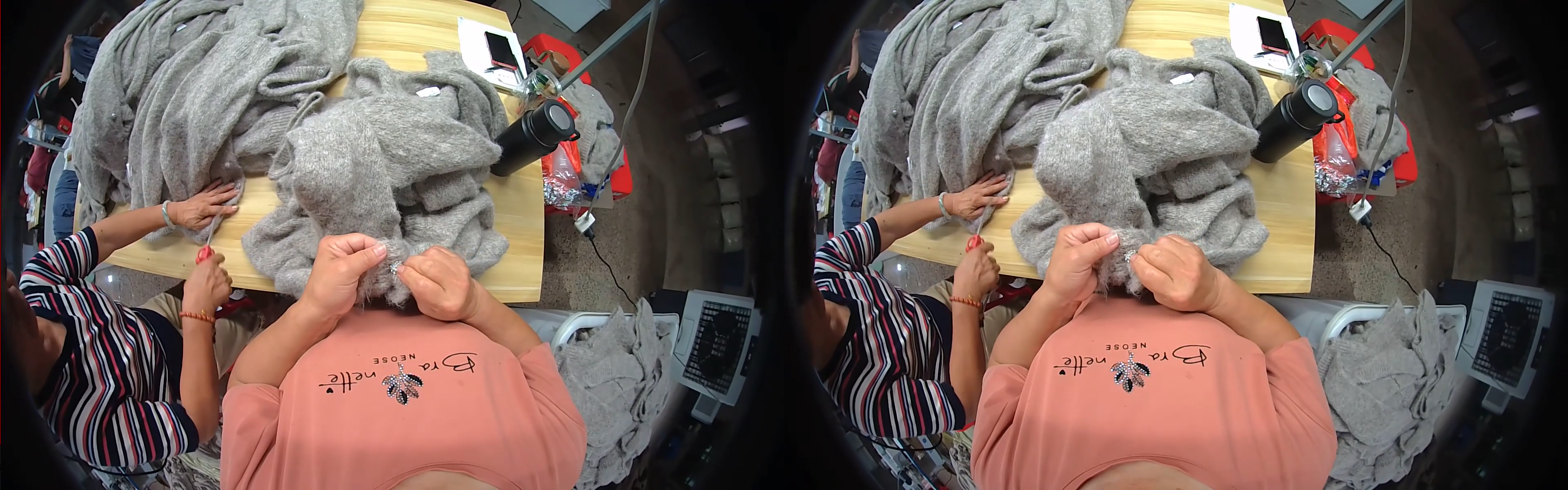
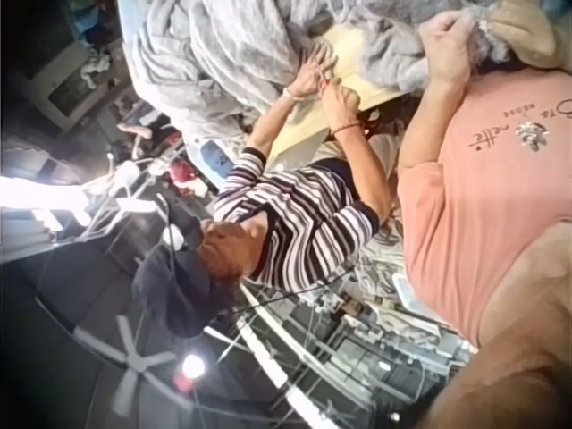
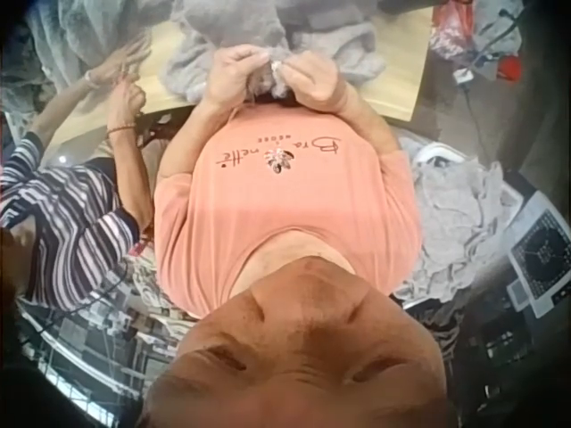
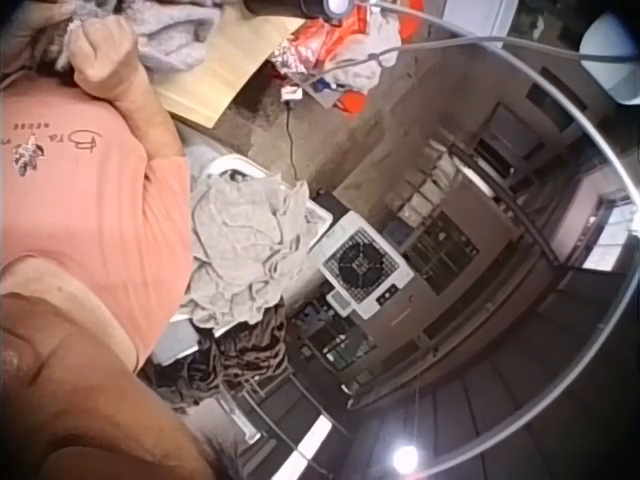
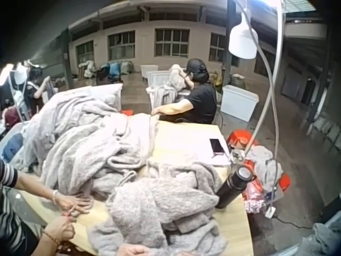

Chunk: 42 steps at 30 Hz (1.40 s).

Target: Inspecting a grey sweater for loose threads and trimming them with scissors.

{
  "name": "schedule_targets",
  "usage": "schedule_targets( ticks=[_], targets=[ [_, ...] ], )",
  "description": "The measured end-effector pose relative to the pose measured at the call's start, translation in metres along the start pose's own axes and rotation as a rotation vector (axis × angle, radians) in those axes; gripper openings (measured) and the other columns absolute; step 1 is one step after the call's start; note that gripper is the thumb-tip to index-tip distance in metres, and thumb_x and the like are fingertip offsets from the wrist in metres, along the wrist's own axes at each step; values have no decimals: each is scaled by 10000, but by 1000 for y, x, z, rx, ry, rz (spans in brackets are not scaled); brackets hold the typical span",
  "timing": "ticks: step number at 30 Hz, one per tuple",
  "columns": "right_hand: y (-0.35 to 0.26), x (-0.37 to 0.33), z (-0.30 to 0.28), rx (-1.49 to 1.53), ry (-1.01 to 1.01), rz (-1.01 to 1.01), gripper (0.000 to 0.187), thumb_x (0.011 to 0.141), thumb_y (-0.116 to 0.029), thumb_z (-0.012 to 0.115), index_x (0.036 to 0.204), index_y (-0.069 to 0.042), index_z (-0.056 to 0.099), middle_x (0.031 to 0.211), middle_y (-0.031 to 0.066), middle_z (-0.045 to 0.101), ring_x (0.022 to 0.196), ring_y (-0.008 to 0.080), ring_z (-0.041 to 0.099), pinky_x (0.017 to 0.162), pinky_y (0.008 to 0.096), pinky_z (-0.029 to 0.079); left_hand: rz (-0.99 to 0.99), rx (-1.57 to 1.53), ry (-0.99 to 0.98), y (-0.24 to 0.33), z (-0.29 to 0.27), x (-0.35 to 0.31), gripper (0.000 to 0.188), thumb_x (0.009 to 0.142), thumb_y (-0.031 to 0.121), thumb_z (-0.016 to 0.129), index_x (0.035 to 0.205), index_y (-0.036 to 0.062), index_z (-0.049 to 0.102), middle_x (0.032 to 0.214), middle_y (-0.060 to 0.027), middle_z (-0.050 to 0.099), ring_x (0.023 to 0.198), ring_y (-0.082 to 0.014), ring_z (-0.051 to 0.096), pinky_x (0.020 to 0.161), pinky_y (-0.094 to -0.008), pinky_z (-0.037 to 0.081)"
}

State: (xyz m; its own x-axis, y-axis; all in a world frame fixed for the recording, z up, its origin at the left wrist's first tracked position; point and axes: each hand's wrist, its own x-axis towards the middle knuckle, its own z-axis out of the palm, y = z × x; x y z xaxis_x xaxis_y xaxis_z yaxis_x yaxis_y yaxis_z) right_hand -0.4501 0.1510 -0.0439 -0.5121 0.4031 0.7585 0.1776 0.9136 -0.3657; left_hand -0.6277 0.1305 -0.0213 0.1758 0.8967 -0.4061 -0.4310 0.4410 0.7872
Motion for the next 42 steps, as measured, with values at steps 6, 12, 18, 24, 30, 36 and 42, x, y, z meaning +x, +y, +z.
schedule_targets(
  ticks=[6, 12, 18, 24, 30, 36, 42],
  targets=[
    [-2, 1, 1, -21, 97, -31, 250, 586, 19, 572, 835, 41, 559, 749, 110, 554, 541, 193, 506, 463, 288, 404, -38, -55, -9, 5, 4, -4, 66, 807, 43, 592, 793, -9, 630, 684, -25, 614, 564, -60, 530, 518, -183, 411],
    [-6, 0, 0, -1, 127, 37, 300, 591, 88, 587, 881, 15, 562, 732, 106, 564, 529, 216, 523, 453, 304, 423, -60, -85, -34, 1, 2, -5, 49, 791, 39, 603, 795, -4, 625, 692, -29, 617, 576, -59, 541, 525, -185, 421],
    [-5, -12, -9, 260, 45, 378, 396, 579, 70, 523, 971, 22, 540, 752, 101, 550, 535, 176, 507, 497, 267, 430, -80, -164, -80, -5, -5, -7, 51, 763, -10, 598, 812, -20, 607, 752, -57, 625, 633, -83, 566, 584, -195, 452],
    [5, -3, -14, 874, 43, 903, 406, 615, 6, 544, 1018, 52, 523, 844, 75, 514, 541, 63, 427, 506, 189, 359, -63, 21, -64, -1, 0, -12, 87, 747, -44, 604, 831, -25, 597, 769, -62, 621, 661, -89, 570, 616, -201, 462],
    [-2, 0, -1, 865, -67, 963, 76, 775, -50, 598, 725, 8, 599, 596, -30, 521, 535, 12, 417, 473, 182, 321, -38, 147, -53, 5, 6, -13, 63, 786, -7, 599, 848, -15, 592, 753, -27, 604, 660, -47, 538, 592, -181, 433],
    [1, -2, -5, 1064, 83, 1162, 83, 787, -75, 596, 724, -21, 594, 610, -51, 517, 531, 11, 412, 471, 171, 309, -31, 228, -80, -3, -1, -12, 86, 775, -6, 617, 857, -27, 606, 735, -29, 603, 624, -49, 520, 549, -177, 414],
    [1, 2, -11, 1093, -59, 1154, 89, 796, -85, 595, 755, -7, 606, 652, -32, 543, 541, 16, 431, 482, 172, 342, -114, 156, -74, 2, 1, -12, 57, 752, -18, 630, 804, -17, 608, 666, -22, 580, 529, -49, 493, 446, -174, 376]
  ],
)
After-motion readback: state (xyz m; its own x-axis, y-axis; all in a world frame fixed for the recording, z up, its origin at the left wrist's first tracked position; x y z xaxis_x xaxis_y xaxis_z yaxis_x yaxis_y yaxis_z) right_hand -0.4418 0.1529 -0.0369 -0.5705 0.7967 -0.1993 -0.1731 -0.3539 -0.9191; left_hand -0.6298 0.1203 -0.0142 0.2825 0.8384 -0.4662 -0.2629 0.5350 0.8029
